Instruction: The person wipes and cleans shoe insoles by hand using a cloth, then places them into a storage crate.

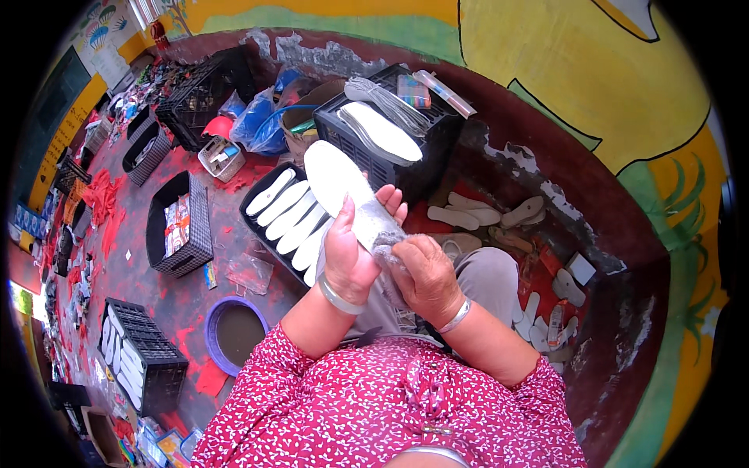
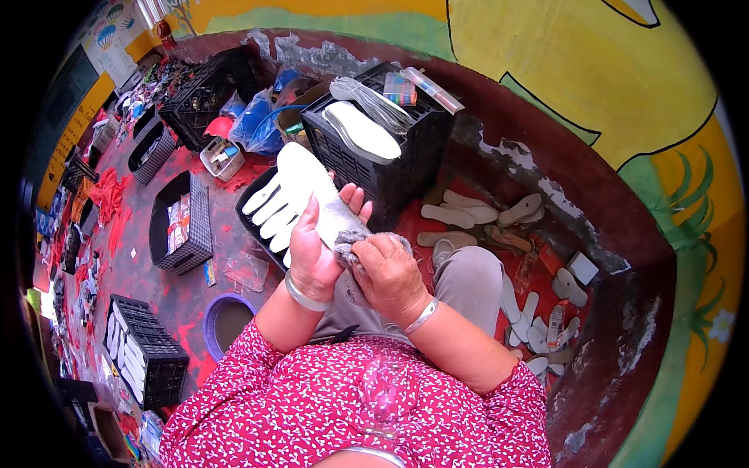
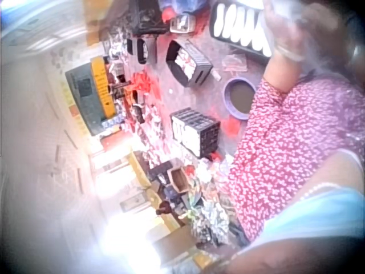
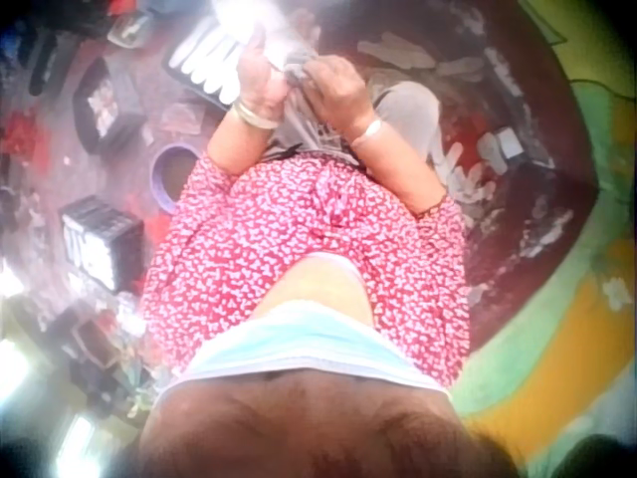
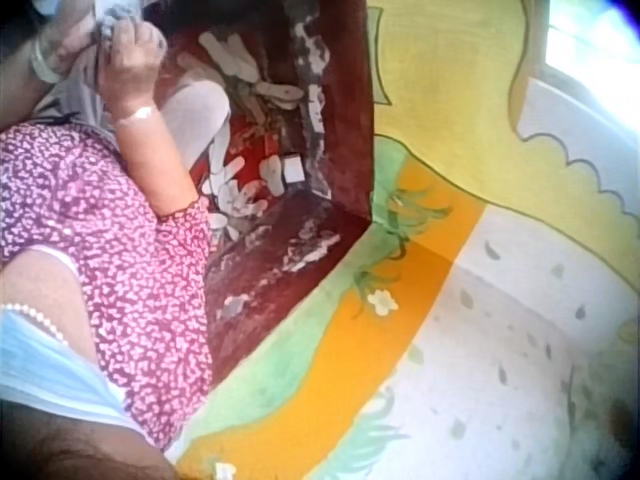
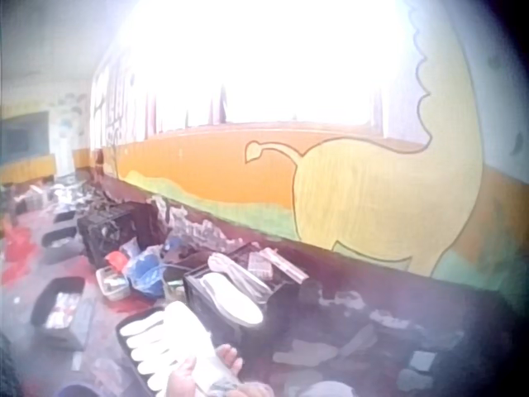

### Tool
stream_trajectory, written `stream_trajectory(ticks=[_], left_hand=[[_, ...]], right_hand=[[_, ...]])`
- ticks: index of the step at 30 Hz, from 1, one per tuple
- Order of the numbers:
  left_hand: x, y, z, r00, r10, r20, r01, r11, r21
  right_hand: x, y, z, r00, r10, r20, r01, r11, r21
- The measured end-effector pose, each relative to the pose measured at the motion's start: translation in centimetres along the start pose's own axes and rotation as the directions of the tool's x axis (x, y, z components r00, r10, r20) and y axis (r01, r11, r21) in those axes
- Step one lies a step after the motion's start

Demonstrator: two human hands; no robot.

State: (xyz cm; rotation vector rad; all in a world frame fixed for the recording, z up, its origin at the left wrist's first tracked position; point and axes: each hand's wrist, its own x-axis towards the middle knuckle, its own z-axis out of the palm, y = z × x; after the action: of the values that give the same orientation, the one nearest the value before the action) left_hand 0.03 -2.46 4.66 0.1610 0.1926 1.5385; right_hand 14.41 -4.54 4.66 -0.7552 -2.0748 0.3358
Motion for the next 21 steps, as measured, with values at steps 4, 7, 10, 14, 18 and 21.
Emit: stream_trajectory(ticks=[4,7,10,14,18,21], left_hand=[[0.5,2.5,1.4,0.988,0.087,0.125,-0.081,0.995,-0.052],[0.1,3.2,2.3,0.983,0.098,0.157,-0.101,0.995,0.006],[-0.3,2.4,2.3,0.987,0.145,0.073,-0.155,0.976,0.152],[-0.2,0.6,1.4,0.972,0.215,0.094,-0.235,0.912,0.336],[-0.5,-1.6,2.2,0.942,0.231,0.242,-0.325,0.809,0.489],[-1.3,-1.7,2.9,0.958,0.195,0.211,-0.274,0.84,0.468]], right_hand=[[-4.5,3.8,1.1,0.889,0.422,0.178,-0.447,0.885,0.133],[-5.0,7.3,-0.9,0.487,0.828,0.278,-0.663,0.143,0.734],[-3.0,8.1,-4.4,0.502,0.829,0.245,-0.336,-0.073,0.939],[0.7,3.8,-6.6,0.68,0.617,0.395,-0.308,-0.248,0.918],[0.7,1.0,-3.5,0.756,0.449,0.477,-0.561,0.066,0.825],[1.0,1.4,-3.1,0.875,0.293,0.385,-0.484,0.522,0.702]])
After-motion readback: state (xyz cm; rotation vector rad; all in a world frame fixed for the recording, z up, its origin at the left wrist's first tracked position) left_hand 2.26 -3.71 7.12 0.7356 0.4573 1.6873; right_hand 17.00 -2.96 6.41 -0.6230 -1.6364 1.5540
